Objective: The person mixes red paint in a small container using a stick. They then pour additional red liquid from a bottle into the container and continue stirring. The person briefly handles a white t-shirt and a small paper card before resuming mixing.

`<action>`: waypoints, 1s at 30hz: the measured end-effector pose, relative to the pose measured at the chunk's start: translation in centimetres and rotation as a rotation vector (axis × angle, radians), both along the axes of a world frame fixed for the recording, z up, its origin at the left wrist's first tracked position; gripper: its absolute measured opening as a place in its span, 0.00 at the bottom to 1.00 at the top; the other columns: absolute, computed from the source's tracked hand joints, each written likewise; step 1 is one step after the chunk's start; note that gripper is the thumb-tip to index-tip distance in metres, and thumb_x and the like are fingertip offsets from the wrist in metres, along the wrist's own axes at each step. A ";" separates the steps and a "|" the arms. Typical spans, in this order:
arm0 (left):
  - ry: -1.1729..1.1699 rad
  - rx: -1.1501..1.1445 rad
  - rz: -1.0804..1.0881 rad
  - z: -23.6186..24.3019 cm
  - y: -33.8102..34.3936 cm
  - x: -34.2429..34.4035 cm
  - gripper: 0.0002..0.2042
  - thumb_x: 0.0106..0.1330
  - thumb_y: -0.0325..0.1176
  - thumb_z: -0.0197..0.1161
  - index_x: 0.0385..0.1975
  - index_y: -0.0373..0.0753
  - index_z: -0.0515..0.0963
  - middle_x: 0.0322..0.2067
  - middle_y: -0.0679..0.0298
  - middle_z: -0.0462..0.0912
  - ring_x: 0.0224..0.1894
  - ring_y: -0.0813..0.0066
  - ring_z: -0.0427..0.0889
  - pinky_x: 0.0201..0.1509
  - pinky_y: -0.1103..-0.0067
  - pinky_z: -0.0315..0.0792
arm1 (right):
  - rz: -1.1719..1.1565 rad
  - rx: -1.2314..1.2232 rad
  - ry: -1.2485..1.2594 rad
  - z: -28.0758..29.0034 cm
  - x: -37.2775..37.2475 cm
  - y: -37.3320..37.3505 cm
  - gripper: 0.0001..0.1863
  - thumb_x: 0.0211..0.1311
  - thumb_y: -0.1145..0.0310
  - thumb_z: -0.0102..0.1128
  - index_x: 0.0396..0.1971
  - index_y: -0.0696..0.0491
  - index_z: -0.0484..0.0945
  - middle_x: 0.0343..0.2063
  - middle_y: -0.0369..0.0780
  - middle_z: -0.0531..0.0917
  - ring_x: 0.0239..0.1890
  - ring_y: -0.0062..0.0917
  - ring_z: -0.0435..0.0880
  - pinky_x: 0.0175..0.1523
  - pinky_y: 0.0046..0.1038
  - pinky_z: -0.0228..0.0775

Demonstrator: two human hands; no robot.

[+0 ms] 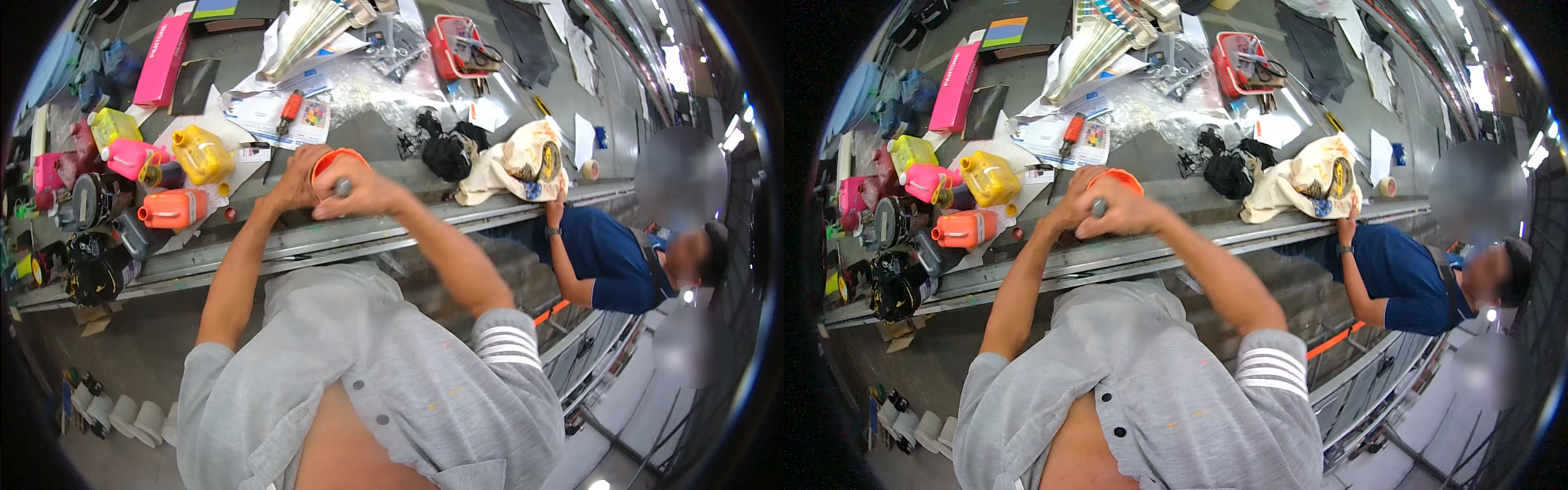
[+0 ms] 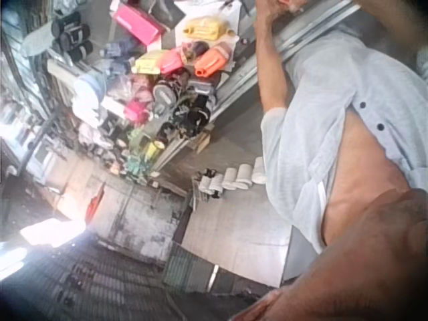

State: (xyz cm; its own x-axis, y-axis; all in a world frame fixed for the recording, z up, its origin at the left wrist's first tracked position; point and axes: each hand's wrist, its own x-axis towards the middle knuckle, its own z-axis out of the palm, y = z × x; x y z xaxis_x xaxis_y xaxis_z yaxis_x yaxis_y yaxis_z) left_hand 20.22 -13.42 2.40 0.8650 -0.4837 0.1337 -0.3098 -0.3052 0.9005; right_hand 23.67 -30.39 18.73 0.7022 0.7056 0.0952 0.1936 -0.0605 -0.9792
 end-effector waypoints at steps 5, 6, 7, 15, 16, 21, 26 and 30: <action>0.088 -0.024 0.068 1.6 0.3 -1.0 0.51 0.35 0.34 0.81 0.65 0.38 0.59 0.61 0.55 0.64 0.64 0.57 0.63 0.68 0.67 0.58 | -0.133 0.478 0.493 4.3 2.4 -4.5 0.09 0.47 0.74 0.65 0.14 0.57 0.74 0.13 0.35 0.73 0.17 0.16 0.71 0.21 0.23 0.60; 0.172 -0.066 0.148 0.9 0.4 -2.3 0.52 0.35 0.31 0.82 0.65 0.37 0.58 0.62 0.54 0.64 0.64 0.57 0.63 0.68 0.68 0.59 | -0.275 0.433 0.374 4.0 2.0 -3.7 0.09 0.49 0.74 0.64 0.14 0.58 0.74 0.13 0.35 0.73 0.17 0.16 0.70 0.22 0.23 0.60; 0.130 -0.092 0.214 0.6 0.0 -3.6 0.54 0.33 0.32 0.81 0.66 0.38 0.56 0.61 0.53 0.66 0.64 0.56 0.65 0.67 0.68 0.61 | -0.425 0.385 0.254 3.1 0.9 -1.8 0.10 0.50 0.74 0.63 0.15 0.58 0.74 0.13 0.34 0.72 0.17 0.16 0.70 0.22 0.23 0.60; 0.180 -0.274 0.493 -0.4 -5.7 -5.0 0.41 0.35 0.37 0.82 0.54 0.36 0.69 0.52 0.54 0.75 0.55 0.56 0.75 0.58 0.66 0.69 | -0.162 0.128 0.151 -0.3 -0.1 -1.1 0.11 0.54 0.74 0.62 0.15 0.59 0.72 0.11 0.33 0.71 0.19 0.16 0.69 0.27 0.21 0.62; -0.057 -0.060 0.551 0.3 -5.6 -4.9 0.41 0.35 0.36 0.82 0.54 0.37 0.69 0.49 0.55 0.78 0.52 0.57 0.77 0.57 0.67 0.69 | -0.259 0.182 0.309 0.5 1.6 -1.9 0.10 0.53 0.74 0.61 0.16 0.59 0.73 0.11 0.34 0.72 0.20 0.16 0.71 0.28 0.21 0.63; 0.088 -0.049 0.384 -0.8 -3.4 -3.7 0.46 0.31 0.36 0.82 0.58 0.39 0.66 0.54 0.56 0.72 0.56 0.56 0.71 0.59 0.64 0.64 | -0.579 0.260 -0.285 -3.3 -1.8 2.3 0.09 0.48 0.71 0.64 0.15 0.56 0.75 0.08 0.33 0.69 0.12 0.13 0.65 0.19 0.22 0.57; 0.024 0.123 0.351 -0.7 -3.2 -3.9 0.47 0.31 0.39 0.82 0.58 0.40 0.66 0.56 0.58 0.69 0.60 0.56 0.65 0.62 0.62 0.59 | -0.566 0.268 0.425 2.8 1.9 -1.4 0.10 0.46 0.68 0.66 0.15 0.56 0.75 0.09 0.33 0.70 0.18 0.14 0.70 0.31 0.23 0.65; 0.099 0.035 0.266 -4.4 -2.5 -2.9 0.46 0.31 0.40 0.81 0.58 0.42 0.67 0.55 0.60 0.70 0.60 0.55 0.64 0.62 0.62 0.58 | -0.458 0.185 -0.043 -3.5 -1.9 1.3 0.12 0.51 0.71 0.64 0.13 0.57 0.73 0.10 0.33 0.72 0.16 0.13 0.70 0.23 0.20 0.62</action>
